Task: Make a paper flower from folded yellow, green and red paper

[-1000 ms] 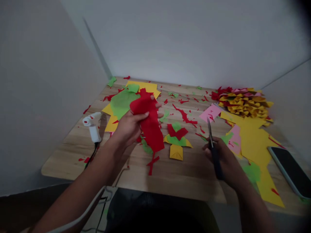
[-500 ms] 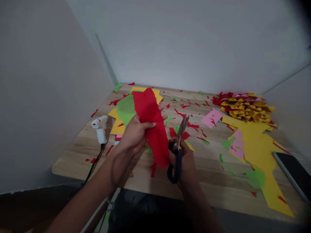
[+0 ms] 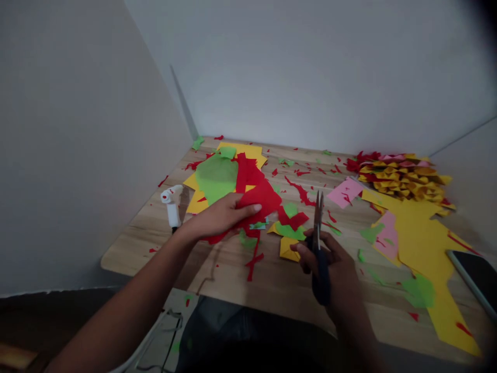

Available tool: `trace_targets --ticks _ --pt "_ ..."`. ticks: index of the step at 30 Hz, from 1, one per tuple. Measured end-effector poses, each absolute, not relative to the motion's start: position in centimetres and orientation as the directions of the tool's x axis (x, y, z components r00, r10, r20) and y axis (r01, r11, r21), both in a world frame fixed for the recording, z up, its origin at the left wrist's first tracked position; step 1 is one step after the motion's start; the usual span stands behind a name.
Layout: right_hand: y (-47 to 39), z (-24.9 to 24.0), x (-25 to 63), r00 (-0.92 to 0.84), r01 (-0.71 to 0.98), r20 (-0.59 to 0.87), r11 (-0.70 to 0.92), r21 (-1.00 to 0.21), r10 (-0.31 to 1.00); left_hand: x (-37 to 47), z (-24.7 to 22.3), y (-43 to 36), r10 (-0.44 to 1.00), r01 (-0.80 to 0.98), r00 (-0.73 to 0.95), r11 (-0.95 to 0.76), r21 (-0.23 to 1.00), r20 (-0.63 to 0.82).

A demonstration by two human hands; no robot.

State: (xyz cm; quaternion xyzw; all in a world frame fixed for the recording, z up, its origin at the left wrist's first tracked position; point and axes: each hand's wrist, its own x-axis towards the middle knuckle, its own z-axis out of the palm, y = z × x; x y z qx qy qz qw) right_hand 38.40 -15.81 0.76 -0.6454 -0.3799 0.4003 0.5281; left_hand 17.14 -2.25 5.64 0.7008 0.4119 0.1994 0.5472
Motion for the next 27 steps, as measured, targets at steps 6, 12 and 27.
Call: trace_targets --ticks 6,12,27 --pt "-16.3 0.1 41.5 0.441 0.22 -0.093 -0.208 -0.953 0.893 15.1 1.2 -1.3 0.906 0.653 0.379 -0.115 0.749 -0.19" --pt "-16.5 -0.6 42.5 0.469 0.376 -0.048 -0.249 -0.893 0.882 14.6 0.4 -1.9 0.961 0.581 0.24 -0.029 0.813 -0.138" --pt "-16.6 0.7 35.2 0.267 -0.378 0.017 0.121 -0.918 0.963 16.9 7.4 -12.9 0.748 0.454 0.663 -0.371 0.81 -0.029"
